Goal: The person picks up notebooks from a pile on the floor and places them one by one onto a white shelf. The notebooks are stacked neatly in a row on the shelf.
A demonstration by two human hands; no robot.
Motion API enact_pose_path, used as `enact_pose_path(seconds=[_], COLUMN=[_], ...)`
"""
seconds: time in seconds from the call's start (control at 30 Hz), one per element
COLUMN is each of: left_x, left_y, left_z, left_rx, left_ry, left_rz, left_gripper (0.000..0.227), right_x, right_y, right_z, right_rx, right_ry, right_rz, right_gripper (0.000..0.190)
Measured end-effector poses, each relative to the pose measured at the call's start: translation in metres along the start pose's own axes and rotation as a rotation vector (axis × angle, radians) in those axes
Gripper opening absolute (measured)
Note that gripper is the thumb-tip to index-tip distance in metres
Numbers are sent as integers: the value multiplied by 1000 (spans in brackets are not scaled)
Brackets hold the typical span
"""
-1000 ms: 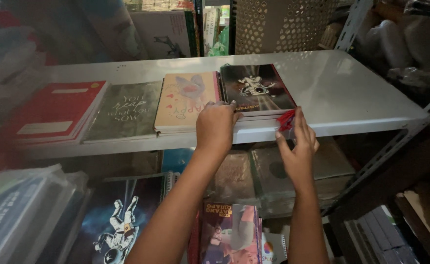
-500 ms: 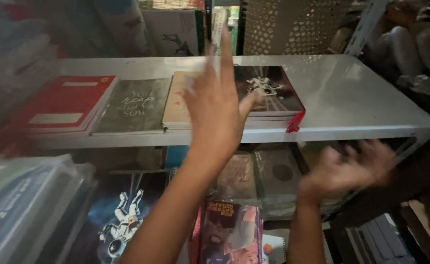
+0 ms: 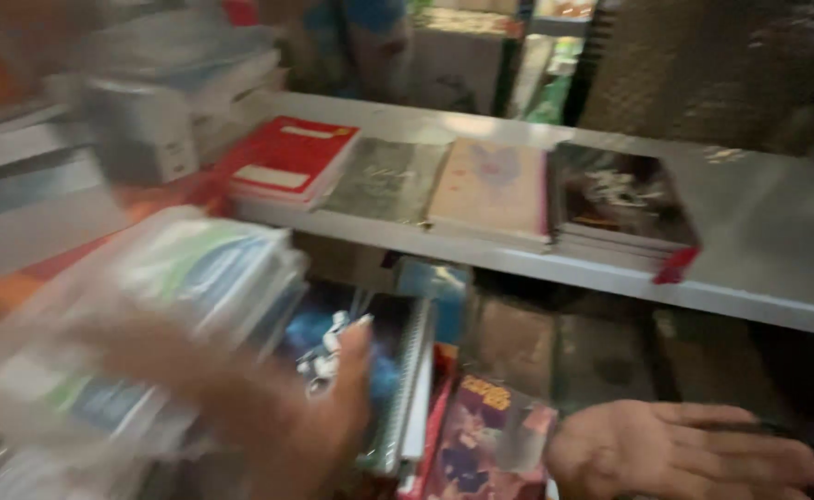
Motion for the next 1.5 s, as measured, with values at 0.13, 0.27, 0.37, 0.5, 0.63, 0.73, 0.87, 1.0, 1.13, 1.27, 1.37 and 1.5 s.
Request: enact_pose_path(seconds=[0.13,0.27,0.37,0.5,0.63,0.73,0.87,1.0,1.13,1.27,1.37,1.5], left_x=[-28,-67,-99,-126,-126,-120,-118,-104,-98,-97,-98,-98], left_y=[27,47,59,74,74,71,69,58,55,54,55,52], left_z=[42,70,83,91,88,88,88,85,83,83,82,81], left_rx=[139,99,37,45,1,-50,-64,-95,-145,-156,-148,-134], left_ry=[-36,-12,35,156,138,107,115,157,168,158,170,162], left_rz=[-15,83,99,54,154,214,191,238,318,326,303,273], left_gripper=[116,117,113,108,97,91,87,88,83,75,73,69], right_x=[-94,-176,-123,-127,-134,-147,-146,-158,-144,-138,-142,-136], right_y=[35,50,108,126,138,139,140,142,154,159,156,157], right_z=[23,-54,44,52,47,36,33,21,36,44,39,45], right_rx=[-35,-147,218,243,135,213,209,178,199,240,242,251], right_ry=[23,-31,-219,-189,-115,-26,-50,61,-50,-28,-1,-29], right_rz=[288,695,926,1039,1235,1320,1348,1557,1599,1627,1622,1546], right_gripper=[97,105,130,142,134,130,134,126,122,114,106,100])
Point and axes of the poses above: each hand's wrist, its own x-axis towards the middle knuckle, its own y-axis out of the palm, z = x × y, the point moved 5 cm from there along x, towards the middle knuckle, and after that the axes turned 9 degrees about x, right-handed, at the moved point
